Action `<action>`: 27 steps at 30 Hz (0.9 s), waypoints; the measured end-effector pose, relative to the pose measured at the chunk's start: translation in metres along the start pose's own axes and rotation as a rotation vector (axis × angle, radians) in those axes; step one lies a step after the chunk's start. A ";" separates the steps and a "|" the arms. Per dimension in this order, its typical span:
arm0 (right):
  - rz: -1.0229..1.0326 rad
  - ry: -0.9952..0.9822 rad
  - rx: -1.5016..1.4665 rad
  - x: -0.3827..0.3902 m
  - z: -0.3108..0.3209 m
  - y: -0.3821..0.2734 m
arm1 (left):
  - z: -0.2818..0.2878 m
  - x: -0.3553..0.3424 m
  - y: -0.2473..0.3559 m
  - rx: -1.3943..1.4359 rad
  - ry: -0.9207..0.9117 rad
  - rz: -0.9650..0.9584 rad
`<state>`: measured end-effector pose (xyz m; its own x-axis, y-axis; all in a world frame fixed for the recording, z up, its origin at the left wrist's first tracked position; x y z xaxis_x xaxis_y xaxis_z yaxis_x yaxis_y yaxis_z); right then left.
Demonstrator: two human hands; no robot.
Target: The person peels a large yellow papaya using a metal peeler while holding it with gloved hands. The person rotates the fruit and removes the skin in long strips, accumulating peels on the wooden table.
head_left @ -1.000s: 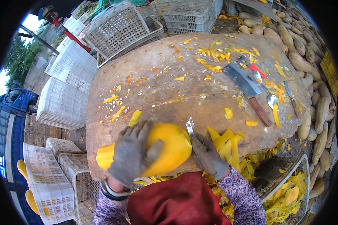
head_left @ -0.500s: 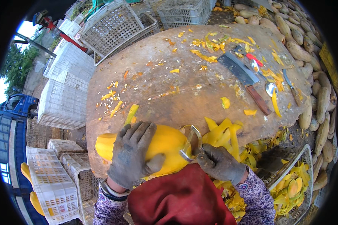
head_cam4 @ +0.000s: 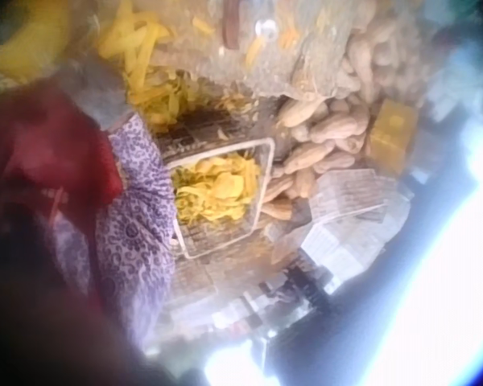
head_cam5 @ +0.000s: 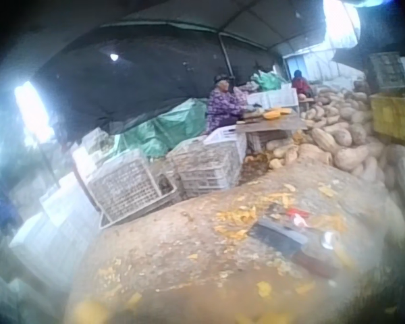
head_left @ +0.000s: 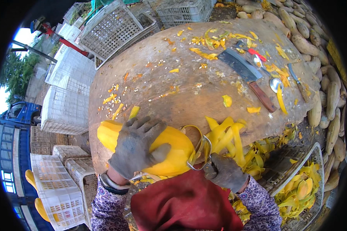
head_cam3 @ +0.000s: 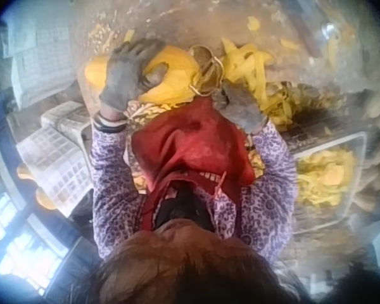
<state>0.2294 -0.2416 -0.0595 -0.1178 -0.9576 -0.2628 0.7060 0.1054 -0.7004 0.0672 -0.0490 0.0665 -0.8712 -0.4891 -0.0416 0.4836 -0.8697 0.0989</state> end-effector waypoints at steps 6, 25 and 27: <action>-0.074 0.036 -0.104 0.032 -0.007 0.005 | 0.001 -0.013 -0.019 0.193 -0.158 0.132; 0.400 -0.185 0.254 -0.037 0.024 0.031 | 0.000 -0.025 -0.022 0.259 -0.183 0.080; 0.296 -0.193 0.192 -0.028 0.027 0.031 | -0.001 -0.025 -0.021 0.245 -0.176 0.074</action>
<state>0.2737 -0.2187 -0.0557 0.2306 -0.9282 -0.2921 0.8093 0.3496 -0.4720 0.0783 -0.0185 0.0649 -0.8462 -0.5126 0.1457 0.5298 -0.7799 0.3332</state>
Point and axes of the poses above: each hand's wrist, its own x-axis away from the middle knuckle, its own z-axis out of the back of the hand, y = z × x, the point moved 3 cm from there along -x, towards the middle knuckle, and after that the axes turned 6 degrees about z, right-handed, at the moved point
